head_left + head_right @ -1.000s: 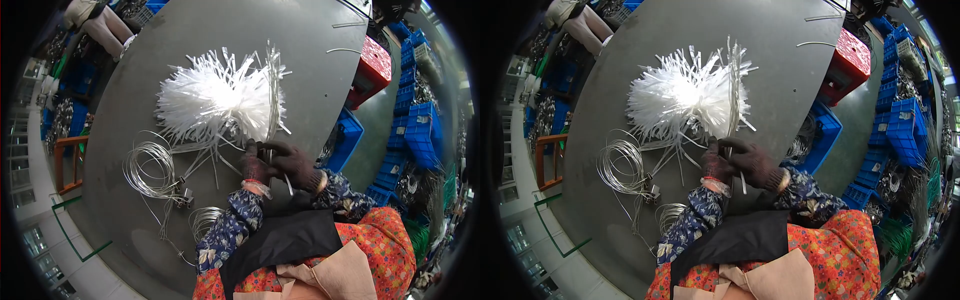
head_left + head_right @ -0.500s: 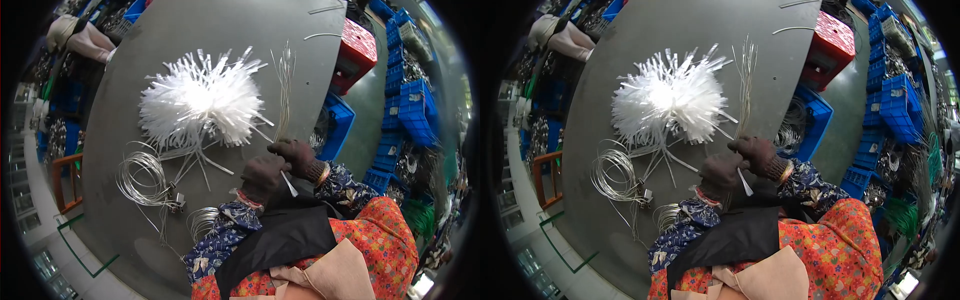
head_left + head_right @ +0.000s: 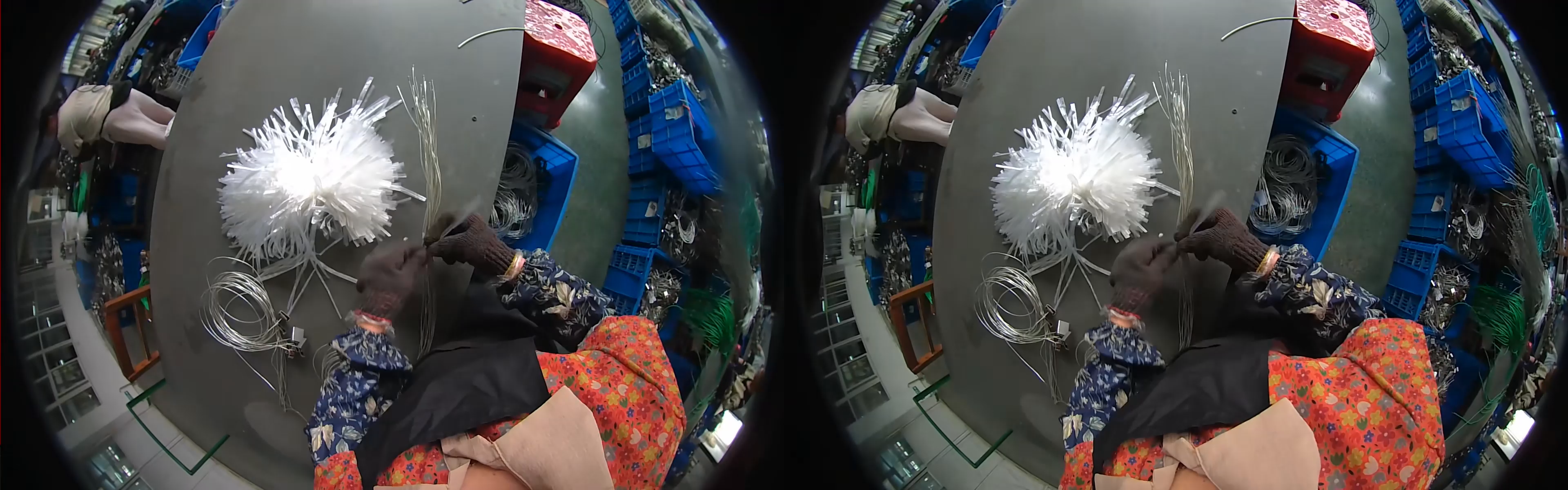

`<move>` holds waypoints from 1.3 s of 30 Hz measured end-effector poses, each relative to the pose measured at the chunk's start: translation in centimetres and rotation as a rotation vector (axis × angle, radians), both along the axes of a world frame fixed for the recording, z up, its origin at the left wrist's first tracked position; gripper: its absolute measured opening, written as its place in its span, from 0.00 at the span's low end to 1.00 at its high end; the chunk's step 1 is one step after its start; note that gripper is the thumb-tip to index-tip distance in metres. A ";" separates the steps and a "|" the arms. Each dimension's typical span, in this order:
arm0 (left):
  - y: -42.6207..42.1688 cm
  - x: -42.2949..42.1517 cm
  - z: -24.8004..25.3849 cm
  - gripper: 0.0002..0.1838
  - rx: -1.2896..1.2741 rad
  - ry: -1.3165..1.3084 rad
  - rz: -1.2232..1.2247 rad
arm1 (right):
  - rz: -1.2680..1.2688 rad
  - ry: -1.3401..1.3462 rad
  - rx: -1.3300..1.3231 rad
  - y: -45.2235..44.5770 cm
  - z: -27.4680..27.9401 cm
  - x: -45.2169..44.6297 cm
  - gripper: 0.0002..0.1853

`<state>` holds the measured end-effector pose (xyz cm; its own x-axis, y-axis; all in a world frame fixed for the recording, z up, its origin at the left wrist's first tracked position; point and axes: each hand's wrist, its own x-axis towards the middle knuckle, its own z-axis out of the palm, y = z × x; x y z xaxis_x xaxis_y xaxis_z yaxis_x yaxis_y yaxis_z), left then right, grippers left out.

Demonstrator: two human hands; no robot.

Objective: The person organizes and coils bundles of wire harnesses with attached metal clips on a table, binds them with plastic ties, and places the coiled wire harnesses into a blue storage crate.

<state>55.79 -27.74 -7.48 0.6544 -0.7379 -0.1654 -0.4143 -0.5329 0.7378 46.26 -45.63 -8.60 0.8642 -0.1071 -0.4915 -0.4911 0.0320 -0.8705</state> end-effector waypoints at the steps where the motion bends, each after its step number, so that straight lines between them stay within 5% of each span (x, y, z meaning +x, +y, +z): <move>1: 0.6 -0.5 0.1 0.12 0.002 -0.005 0.001 | -0.057 0.016 0.057 0.2 0.5 0.2 0.11; 4: 2.0 -1.6 -0.1 0.10 -0.022 0.235 0.029 | -0.070 0.026 0.015 1.3 1.5 0.7 0.11; 6: 1.8 -1.7 -0.2 0.12 -0.249 -0.166 -0.155 | -0.017 0.008 -0.098 1.6 1.3 1.7 0.10; 8: 1.2 -1.7 -0.8 0.14 -0.261 -0.100 -0.077 | 0.413 -0.568 -0.872 1.6 0.6 3.1 0.08; 10: 1.1 -1.5 -1.8 0.16 -0.277 -0.030 -0.003 | 0.456 -0.660 -1.003 1.1 0.9 4.8 0.09; 12: 1.2 -1.2 -3.1 0.17 -0.416 0.845 0.134 | 0.505 -0.751 -1.136 1.0 0.7 5.1 0.10; 13: 1.4 -0.7 -5.0 0.17 -0.421 0.840 0.132 | 0.358 -0.752 -1.132 1.0 -0.5 4.9 0.08; 15: 1.9 0.1 -8.0 0.16 -0.674 1.274 0.314 | 0.223 -0.749 -1.115 0.8 -1.1 4.7 0.06; 19: 0.4 -0.2 -5.0 0.16 -0.714 1.032 0.369 | 0.280 -0.641 -1.180 0.5 -0.4 3.8 0.07; 22: -0.1 1.9 -4.1 0.14 -0.416 1.038 0.319 | 0.347 -0.585 -1.210 0.1 0.0 3.9 0.07; 24: 0.2 2.9 -3.8 0.11 -0.162 0.585 0.128 | 0.391 -0.512 -1.214 -0.1 -0.1 3.8 0.07; 25: 0.3 3.4 -3.6 0.11 -0.160 0.590 0.129 | 0.400 -0.518 -1.195 0.0 -0.4 3.6 0.05; 27: 0.6 4.3 -3.0 0.11 0.142 -0.339 -0.186 | 0.407 -0.517 -1.175 -0.3 -1.8 2.6 0.04; 28: 1.4 4.7 -2.8 0.11 0.144 -0.338 -0.186 | 0.407 -0.347 -1.104 -0.9 -3.4 1.4 0.03; 31: 3.3 5.1 -2.2 0.14 0.280 -0.151 -0.058 | 0.227 -0.229 -0.813 -1.2 -4.0 0.0 0.03; 33: 3.7 3.9 -3.0 0.11 -0.138 0.855 0.520 | 0.048 -0.242 -0.580 -0.2 -3.7 -0.3 0.03; 34: 3.7 3.1 -4.9 0.11 -0.529 0.911 0.505 | -0.060 -0.421 -0.269 0.5 -3.3 0.3 0.04; 35: 3.0 2.5 -4.8 0.11 -0.527 0.914 0.502 | -0.167 -0.593 0.045 0.9 -2.7 1.0 0.06; 36: 2.2 2.1 -4.4 0.11 -0.662 1.127 0.641 | -0.170 -0.595 0.042 1.2 -1.7 1.6 0.06; 38: 2.8 2.4 -6.7 0.17 -0.905 1.492 0.843 | -0.148 -0.036 0.426 2.0 0.1 2.4 0.08; 39: 3.0 2.4 -7.1 0.17 -0.904 1.489 0.841 | -0.148 -0.039 0.428 1.7 -1.3 2.6 0.08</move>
<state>58.21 -24.74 -14.61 0.5474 -0.5304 -0.6473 0.8285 0.4522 0.3301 48.85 -43.89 -9.86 0.8738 -0.0254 -0.4856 -0.4210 0.4603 -0.7816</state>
